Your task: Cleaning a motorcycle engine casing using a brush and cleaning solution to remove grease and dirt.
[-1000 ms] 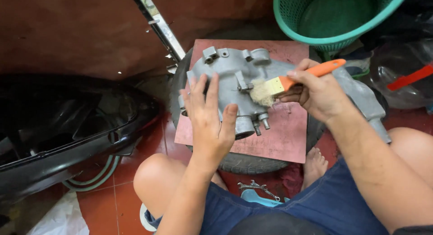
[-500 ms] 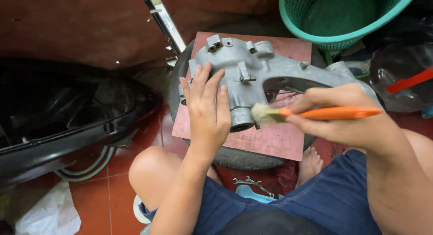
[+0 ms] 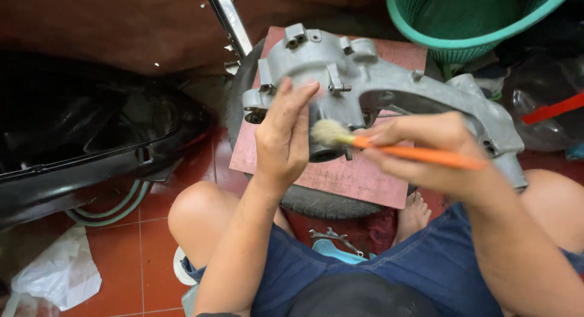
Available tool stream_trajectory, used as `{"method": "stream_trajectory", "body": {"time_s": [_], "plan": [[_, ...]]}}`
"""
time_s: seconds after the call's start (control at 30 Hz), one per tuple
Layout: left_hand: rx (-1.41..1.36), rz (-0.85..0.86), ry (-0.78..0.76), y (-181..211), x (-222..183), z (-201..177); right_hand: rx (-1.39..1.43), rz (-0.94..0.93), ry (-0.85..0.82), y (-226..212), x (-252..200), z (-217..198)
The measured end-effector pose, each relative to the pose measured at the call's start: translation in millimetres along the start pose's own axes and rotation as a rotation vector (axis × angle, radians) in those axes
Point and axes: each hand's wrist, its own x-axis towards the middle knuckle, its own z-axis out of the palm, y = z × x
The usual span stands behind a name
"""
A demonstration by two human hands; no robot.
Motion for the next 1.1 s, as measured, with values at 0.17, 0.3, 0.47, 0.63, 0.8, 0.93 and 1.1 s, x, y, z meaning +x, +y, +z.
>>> {"method": "stream_trajectory", "body": {"time_s": [0.17, 0.3, 0.47, 0.63, 0.8, 0.93, 1.1], "plan": [[-0.209, -0.126, -0.057, 4, 0, -4, -0.184, 0.119, 0.122, -22, -3, -8], [-0.219, -0.170, -0.054, 3, 1, -4, -0.035, 0.116, 0.062, 0, -3, -3], [-0.233, -0.165, -0.037, 2, 1, -1, -0.031, 0.107, 0.084, -8, -5, -4], [-0.265, -0.201, -0.026, -2, 1, -1, -0.230, 0.065, -0.072, -28, 4, -14], [-0.245, -0.216, -0.025, 2, 5, -2, -0.144, -0.071, 0.021, -24, 8, 3], [-0.254, -0.227, -0.017, -2, 4, -2, -0.360, 0.159, -0.105, -27, 6, -24], [-0.288, -0.227, -0.035, -1, 4, -1, -0.056, 0.011, 0.079, -22, 3, 8]]}}
